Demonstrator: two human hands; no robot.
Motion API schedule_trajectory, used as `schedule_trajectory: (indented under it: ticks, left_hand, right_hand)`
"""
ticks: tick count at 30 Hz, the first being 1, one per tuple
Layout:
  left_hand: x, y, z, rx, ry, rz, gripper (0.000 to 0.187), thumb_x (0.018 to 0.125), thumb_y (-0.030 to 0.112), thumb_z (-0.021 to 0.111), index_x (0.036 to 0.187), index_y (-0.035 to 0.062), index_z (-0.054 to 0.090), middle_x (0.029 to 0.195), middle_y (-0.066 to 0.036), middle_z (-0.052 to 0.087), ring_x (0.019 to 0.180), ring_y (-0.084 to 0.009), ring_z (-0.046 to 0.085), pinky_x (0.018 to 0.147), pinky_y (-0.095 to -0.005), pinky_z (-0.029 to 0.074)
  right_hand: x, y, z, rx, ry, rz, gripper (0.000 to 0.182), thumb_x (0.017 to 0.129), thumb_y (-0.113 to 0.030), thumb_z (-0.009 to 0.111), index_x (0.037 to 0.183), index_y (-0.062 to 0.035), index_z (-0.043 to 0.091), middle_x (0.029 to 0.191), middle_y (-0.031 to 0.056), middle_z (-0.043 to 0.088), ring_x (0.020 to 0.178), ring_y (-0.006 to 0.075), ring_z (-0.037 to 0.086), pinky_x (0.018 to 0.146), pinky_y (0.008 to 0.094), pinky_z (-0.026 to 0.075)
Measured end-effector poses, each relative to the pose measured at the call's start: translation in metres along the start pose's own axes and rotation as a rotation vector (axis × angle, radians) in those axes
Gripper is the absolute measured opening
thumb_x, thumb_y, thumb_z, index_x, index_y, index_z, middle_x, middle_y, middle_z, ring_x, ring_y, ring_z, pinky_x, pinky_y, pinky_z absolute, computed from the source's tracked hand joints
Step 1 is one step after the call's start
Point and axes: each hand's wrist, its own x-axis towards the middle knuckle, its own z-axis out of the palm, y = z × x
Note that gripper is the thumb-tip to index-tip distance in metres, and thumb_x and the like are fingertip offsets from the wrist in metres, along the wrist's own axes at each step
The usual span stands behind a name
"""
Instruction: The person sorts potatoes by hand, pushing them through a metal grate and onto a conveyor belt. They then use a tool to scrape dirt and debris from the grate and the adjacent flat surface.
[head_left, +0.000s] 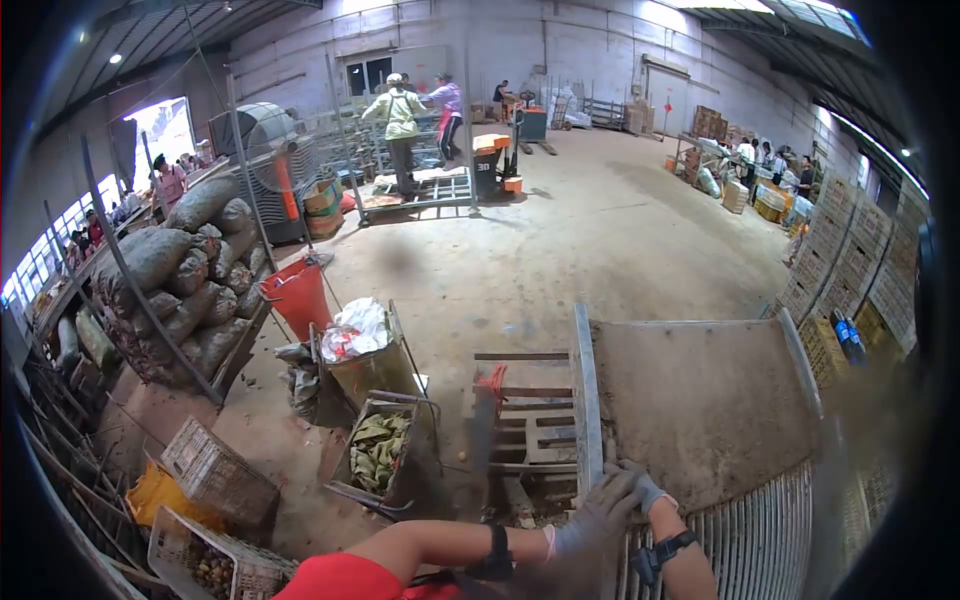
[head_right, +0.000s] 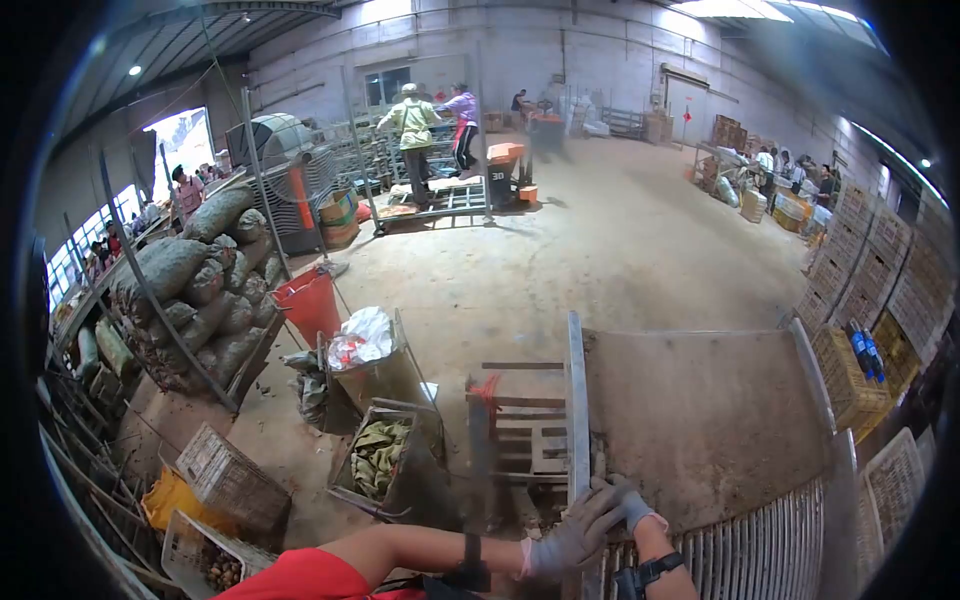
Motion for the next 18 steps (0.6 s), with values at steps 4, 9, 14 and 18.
schedule_trajectory:
  ticks: [4, 9, 14, 18]
  left_hand:
    - [0.007, 0.004, -0.009, -0.066, -0.135, -0.123, 0.061, 0.073, 0.004, 0.059, 0.132, -0.0014, 0.046, 0.138, -0.028, 0.041, 0.13, -0.0453, 0.039, 0.11, -0.0529, 0.031]
    - [0.027, 0.012, -0.044, -0.169, -0.408, -0.103, 0.049, 0.085, 0.006, 0.056, 0.132, -0.0026, 0.046, 0.133, -0.025, 0.046, 0.128, -0.0425, 0.041, 0.11, -0.0515, 0.029]
    - [0.035, 0.027, -0.054, 0.065, -0.64, -0.077, 0.08, 0.086, 0.025, 0.067, 0.148, -0.0015, 0.025, 0.148, -0.029, 0.03, 0.14, -0.0443, 0.026, 0.114, -0.0548, 0.018]
    - [0.064, 0.062, -0.039, 0.288, -0.989, 0.247, 0.092, 0.081, 0.025, 0.071, 0.151, 0.0006, 0.016, 0.149, -0.033, 0.024, 0.139, -0.0476, 0.025, 0.113, -0.0542, 0.022]
  right_hand:
    - [-0.053, -0.001, 0.014, -0.491, 0.149, -0.446, 0.031, 0.093, -0.026, 0.055, 0.118, -0.0079, 0.061, 0.114, 0.0063, 0.06, 0.1, 0.0192, 0.055, 0.086, 0.0343, 0.046]
    - [-0.163, 0.02, 0.052, 0.343, 0.284, 0.037, 0.043, 0.095, -0.044, 0.056, 0.118, -0.007, 0.06, 0.094, 0.0035, 0.061, 0.079, 0.0092, 0.057, 0.072, 0.027, 0.051]
    - [-0.344, 0.043, 0.105, 0.527, 0.623, 0.052, 0.052, 0.091, -0.038, 0.059, 0.128, -0.0013, 0.05, 0.083, 0.0022, 0.057, 0.076, 0.0119, 0.056, 0.068, 0.0282, 0.05]
    - [-0.459, 0.097, 0.177, 0.626, 0.944, 0.132, 0.067, 0.085, -0.016, 0.055, 0.15, -0.0136, 0.037, 0.099, 0.0057, 0.057, 0.076, 0.0112, 0.052, 0.069, 0.0266, 0.049]
